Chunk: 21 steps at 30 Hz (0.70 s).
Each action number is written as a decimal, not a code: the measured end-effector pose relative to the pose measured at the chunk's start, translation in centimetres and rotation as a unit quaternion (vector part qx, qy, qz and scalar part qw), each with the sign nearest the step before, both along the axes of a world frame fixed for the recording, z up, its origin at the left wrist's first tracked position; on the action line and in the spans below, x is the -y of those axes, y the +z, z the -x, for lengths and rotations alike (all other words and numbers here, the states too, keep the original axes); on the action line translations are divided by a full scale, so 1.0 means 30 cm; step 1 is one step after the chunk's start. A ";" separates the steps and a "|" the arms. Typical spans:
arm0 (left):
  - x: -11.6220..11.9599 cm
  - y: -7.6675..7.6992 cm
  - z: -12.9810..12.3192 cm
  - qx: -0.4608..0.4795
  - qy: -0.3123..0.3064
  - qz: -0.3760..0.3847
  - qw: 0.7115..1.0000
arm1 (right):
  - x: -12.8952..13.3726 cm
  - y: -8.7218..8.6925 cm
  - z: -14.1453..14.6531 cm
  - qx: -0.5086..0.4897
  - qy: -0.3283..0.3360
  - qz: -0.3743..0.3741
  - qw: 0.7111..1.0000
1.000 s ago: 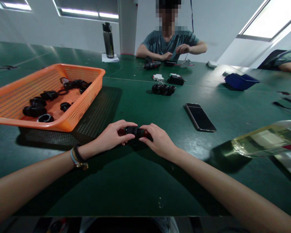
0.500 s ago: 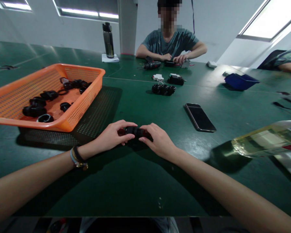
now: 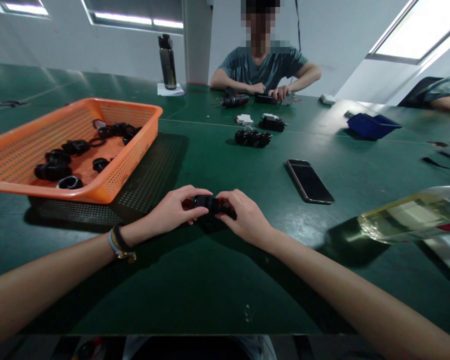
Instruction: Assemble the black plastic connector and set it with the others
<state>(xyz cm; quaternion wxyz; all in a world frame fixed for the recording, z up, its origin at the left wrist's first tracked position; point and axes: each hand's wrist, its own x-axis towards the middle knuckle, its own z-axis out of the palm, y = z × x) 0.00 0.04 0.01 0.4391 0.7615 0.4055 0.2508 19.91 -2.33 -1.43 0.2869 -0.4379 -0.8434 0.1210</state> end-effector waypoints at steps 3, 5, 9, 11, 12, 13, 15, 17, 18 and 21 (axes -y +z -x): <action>-0.001 -0.002 0.002 -0.001 -0.001 0.000 1.000 | 0.001 0.002 0.000 0.003 -0.002 0.005 1.000; -0.002 -0.002 0.002 -0.002 -0.002 -0.001 1.000 | 0.003 0.003 -0.001 0.005 -0.003 0.009 1.000; -0.003 -0.001 0.002 -0.003 -0.001 0.002 1.000 | 0.004 0.004 -0.001 0.007 -0.001 0.015 1.000; -0.003 0.000 0.001 -0.003 0.000 0.002 1.000 | 0.004 0.006 -0.001 0.008 -0.003 0.018 1.000; -0.003 0.000 0.001 -0.004 0.000 0.001 1.000 | 0.004 0.006 0.000 0.008 -0.004 0.019 1.000; -0.002 0.001 0.001 -0.004 0.001 0.000 1.000 | 0.004 0.006 0.000 0.008 -0.006 0.021 1.000; -0.001 0.003 0.000 -0.006 0.003 0.000 1.000 | 0.003 0.006 0.001 0.007 -0.006 0.022 1.000; -0.001 0.004 -0.001 -0.006 0.004 0.002 1.000 | 0.003 0.006 0.001 0.006 -0.006 0.023 1.000; 0.000 0.004 -0.002 -0.007 0.005 0.002 1.000 | 0.003 0.006 0.001 0.006 -0.007 0.025 1.000; -0.001 0.004 -0.001 -0.008 0.006 0.003 1.000 | 0.001 0.005 0.000 0.005 -0.008 0.027 1.000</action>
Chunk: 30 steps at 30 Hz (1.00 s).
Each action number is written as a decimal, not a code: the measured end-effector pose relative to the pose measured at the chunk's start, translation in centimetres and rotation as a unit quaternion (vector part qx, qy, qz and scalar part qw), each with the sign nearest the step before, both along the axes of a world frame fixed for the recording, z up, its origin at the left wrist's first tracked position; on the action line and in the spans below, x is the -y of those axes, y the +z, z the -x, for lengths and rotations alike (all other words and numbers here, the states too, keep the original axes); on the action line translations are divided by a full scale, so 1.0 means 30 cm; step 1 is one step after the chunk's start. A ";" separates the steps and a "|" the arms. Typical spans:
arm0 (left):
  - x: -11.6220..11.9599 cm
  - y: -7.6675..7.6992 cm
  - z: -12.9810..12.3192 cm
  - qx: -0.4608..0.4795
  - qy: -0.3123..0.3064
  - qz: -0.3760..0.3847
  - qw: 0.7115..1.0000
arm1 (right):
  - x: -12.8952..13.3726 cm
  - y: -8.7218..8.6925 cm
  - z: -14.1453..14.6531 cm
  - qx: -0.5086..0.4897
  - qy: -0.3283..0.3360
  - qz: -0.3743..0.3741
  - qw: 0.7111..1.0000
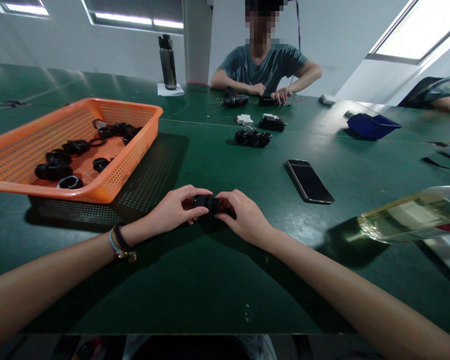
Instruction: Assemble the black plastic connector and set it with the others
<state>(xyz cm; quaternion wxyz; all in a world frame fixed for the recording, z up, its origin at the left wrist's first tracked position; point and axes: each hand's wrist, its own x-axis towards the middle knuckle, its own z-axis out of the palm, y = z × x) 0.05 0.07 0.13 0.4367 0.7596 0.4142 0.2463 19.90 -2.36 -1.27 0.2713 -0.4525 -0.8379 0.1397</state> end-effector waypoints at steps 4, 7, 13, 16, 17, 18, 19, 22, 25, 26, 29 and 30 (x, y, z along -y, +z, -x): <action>-0.001 -0.003 0.003 0.000 -0.001 -0.005 1.000 | -0.001 0.000 0.000 0.003 0.002 0.000 1.000; -0.001 -0.004 0.003 0.002 -0.001 -0.004 1.000 | 0.000 0.000 0.000 0.007 0.000 0.002 1.000; 0.000 -0.004 0.001 0.007 -0.002 0.004 1.000 | 0.002 0.003 0.000 0.011 -0.003 0.003 1.000; -0.001 -0.005 0.001 0.007 -0.001 0.003 1.000 | 0.001 0.003 0.000 0.012 -0.005 0.003 1.000; -0.001 -0.005 0.002 0.006 -0.001 0.003 1.000 | 0.001 0.003 0.000 0.013 -0.005 0.003 1.000; -0.001 -0.005 0.002 0.005 -0.002 0.002 1.000 | 0.001 0.002 0.000 0.014 -0.005 0.003 1.000; -0.001 -0.006 0.003 0.006 -0.002 0.001 1.000 | 0.000 0.001 0.000 0.015 -0.006 0.003 1.000; -0.002 -0.006 0.003 0.003 -0.003 -0.003 1.000 | 0.001 0.000 -0.001 0.016 -0.006 0.003 1.000; -0.001 -0.006 0.001 0.002 -0.006 -0.007 1.000 | 0.001 0.001 -0.001 0.017 -0.004 0.004 1.000; -0.001 -0.006 0.000 0.002 -0.006 -0.007 1.000 | 0.001 0.002 -0.001 0.017 -0.005 0.005 1.000; -0.001 -0.004 0.000 0.003 -0.003 -0.006 1.000 | 0.001 0.003 0.000 0.019 -0.007 0.009 1.000; -0.001 -0.004 0.000 0.003 -0.003 -0.006 1.000 | 0.001 0.003 0.000 0.020 -0.009 0.012 1.000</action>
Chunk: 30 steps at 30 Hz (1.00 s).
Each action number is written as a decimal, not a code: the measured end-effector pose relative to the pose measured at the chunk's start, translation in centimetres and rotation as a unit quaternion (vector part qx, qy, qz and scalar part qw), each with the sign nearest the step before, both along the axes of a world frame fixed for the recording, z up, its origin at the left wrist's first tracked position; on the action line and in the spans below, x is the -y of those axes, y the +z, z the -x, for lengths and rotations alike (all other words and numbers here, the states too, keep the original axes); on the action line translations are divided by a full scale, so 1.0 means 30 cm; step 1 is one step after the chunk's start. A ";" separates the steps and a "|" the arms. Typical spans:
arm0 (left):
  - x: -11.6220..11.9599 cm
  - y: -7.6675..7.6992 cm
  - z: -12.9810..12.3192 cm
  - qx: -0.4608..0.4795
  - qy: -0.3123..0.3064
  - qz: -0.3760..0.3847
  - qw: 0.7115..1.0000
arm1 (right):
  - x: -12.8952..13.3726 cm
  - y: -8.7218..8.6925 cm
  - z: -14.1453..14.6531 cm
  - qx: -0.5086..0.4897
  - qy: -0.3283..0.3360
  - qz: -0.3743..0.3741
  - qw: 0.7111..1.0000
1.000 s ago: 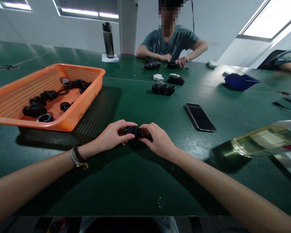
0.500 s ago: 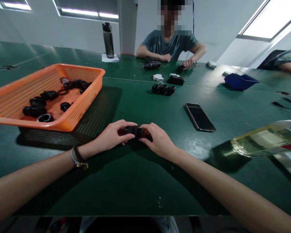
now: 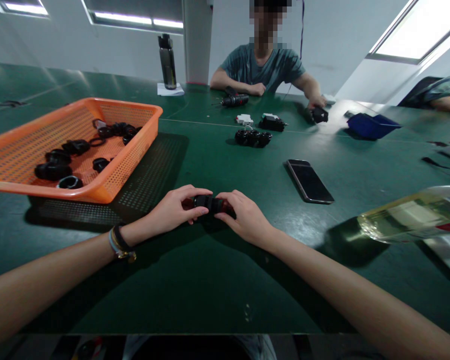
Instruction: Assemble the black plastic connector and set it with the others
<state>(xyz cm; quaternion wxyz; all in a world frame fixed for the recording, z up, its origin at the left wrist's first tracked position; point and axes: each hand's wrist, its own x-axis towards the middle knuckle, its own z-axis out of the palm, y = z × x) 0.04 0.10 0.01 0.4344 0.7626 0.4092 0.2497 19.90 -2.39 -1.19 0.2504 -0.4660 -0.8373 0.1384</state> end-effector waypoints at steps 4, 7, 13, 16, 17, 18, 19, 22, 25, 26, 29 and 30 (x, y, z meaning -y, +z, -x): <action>0.001 0.000 0.001 0.000 -0.001 0.000 1.000 | -0.001 -0.001 0.001 0.000 -0.003 0.006 1.000; 0.002 0.000 0.001 0.003 0.001 0.002 1.000 | -0.001 -0.001 0.000 0.002 -0.003 0.007 1.000; 0.004 0.005 -0.001 0.005 0.001 0.005 1.000 | 0.000 0.003 -0.001 0.006 0.004 0.004 1.000; 0.004 0.007 0.000 0.003 0.002 0.006 1.000 | 0.001 0.005 -0.001 0.011 0.005 0.006 1.000; 0.003 0.007 0.000 0.002 0.002 0.006 1.000 | 0.001 0.005 -0.001 0.011 0.005 0.006 1.000; 0.003 0.007 0.001 0.001 0.002 0.005 1.000 | 0.001 0.005 0.000 0.011 0.004 0.006 1.000; 0.003 0.007 0.001 0.002 0.001 0.005 1.000 | 0.001 0.005 0.000 0.010 0.004 0.006 1.000; 0.002 0.005 0.002 0.006 0.001 0.005 1.000 | 0.000 0.005 0.001 0.010 0.005 0.004 1.000; 0.000 0.001 0.002 0.009 -0.002 0.006 1.000 | -0.003 0.006 0.002 0.014 0.005 0.002 1.000; -0.001 -0.001 0.002 0.009 -0.004 0.006 1.000 | -0.003 0.006 0.002 0.015 0.005 0.002 1.000; -0.003 -0.003 0.000 0.007 -0.004 0.001 1.000 | -0.005 0.006 0.002 0.015 0.008 -0.003 1.000; -0.002 -0.003 -0.001 0.006 -0.003 0.000 1.000 | -0.004 0.006 0.001 0.015 0.010 -0.008 1.000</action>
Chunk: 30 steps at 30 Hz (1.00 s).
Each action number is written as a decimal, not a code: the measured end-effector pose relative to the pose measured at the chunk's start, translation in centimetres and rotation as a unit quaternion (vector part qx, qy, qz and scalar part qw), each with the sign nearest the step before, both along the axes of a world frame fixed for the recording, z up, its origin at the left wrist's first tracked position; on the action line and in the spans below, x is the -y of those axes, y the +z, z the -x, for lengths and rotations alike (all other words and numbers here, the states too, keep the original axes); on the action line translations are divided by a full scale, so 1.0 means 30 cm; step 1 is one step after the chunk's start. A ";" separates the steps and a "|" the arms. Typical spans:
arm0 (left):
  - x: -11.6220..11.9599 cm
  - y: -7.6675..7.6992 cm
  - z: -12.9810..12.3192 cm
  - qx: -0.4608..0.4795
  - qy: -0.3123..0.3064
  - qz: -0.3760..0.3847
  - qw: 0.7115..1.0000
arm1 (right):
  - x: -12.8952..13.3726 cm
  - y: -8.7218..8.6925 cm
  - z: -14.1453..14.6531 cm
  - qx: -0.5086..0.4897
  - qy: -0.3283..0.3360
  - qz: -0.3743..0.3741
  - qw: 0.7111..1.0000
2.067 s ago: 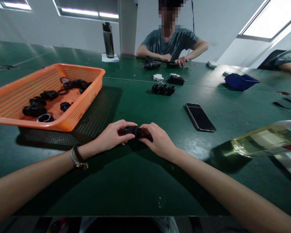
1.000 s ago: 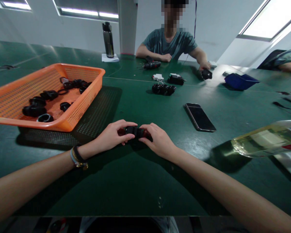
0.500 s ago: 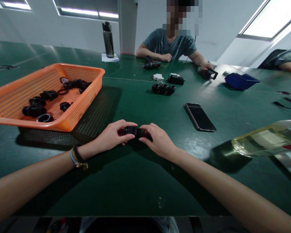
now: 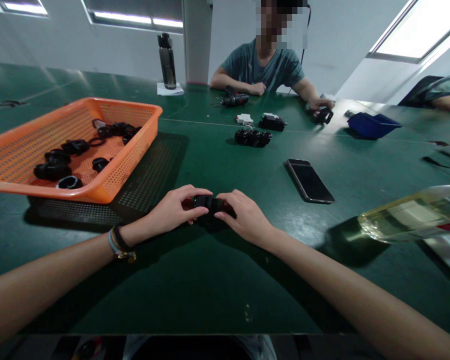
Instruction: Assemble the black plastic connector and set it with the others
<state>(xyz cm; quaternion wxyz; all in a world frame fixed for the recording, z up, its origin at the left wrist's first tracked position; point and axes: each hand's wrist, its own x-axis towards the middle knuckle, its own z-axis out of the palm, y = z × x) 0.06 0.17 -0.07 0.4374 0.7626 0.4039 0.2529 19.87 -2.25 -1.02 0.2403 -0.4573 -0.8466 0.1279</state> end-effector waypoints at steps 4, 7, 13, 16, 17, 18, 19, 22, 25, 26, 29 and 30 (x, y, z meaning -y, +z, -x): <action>0.002 0.004 -0.001 -0.001 0.002 0.001 1.000 | 0.003 -0.002 -0.003 -0.010 0.008 -0.019 1.000; 0.003 0.005 0.000 -0.001 0.000 0.002 1.000 | 0.005 -0.005 -0.004 -0.018 0.018 -0.027 0.999; 0.002 -0.002 0.002 -0.001 -0.005 -0.004 1.000 | 0.003 -0.012 -0.002 -0.029 0.013 -0.029 0.999; 0.001 -0.003 0.002 -0.001 -0.006 -0.007 1.000 | 0.002 -0.012 -0.004 -0.027 0.016 -0.027 0.999; 0.000 -0.003 0.002 -0.001 -0.006 -0.009 1.000 | 0.002 -0.012 -0.004 -0.026 0.015 -0.025 0.999; 0.000 -0.002 0.003 -0.002 -0.006 -0.012 1.000 | 0.002 -0.012 -0.005 -0.025 0.014 -0.023 0.999; -0.001 -0.001 0.003 -0.004 -0.005 -0.014 1.000 | 0.002 -0.012 -0.005 -0.024 0.013 -0.020 0.999; -0.001 0.000 0.004 -0.006 -0.004 -0.019 1.000 | 0.002 -0.011 -0.005 -0.024 0.012 -0.018 0.999; -0.002 -0.001 0.004 -0.006 -0.005 -0.015 1.000 | 0.002 -0.011 -0.004 -0.026 0.011 -0.019 0.999; -0.002 -0.002 0.004 -0.007 -0.006 -0.012 1.000 | 0.001 -0.011 -0.003 -0.026 0.010 -0.018 0.999; -0.002 -0.003 0.002 -0.006 -0.003 -0.003 1.000 | 0.001 -0.011 -0.003 -0.026 0.010 -0.017 0.999; -0.001 -0.002 0.001 -0.005 -0.001 0.000 1.000 | 0.001 -0.011 -0.003 -0.025 0.010 -0.018 0.999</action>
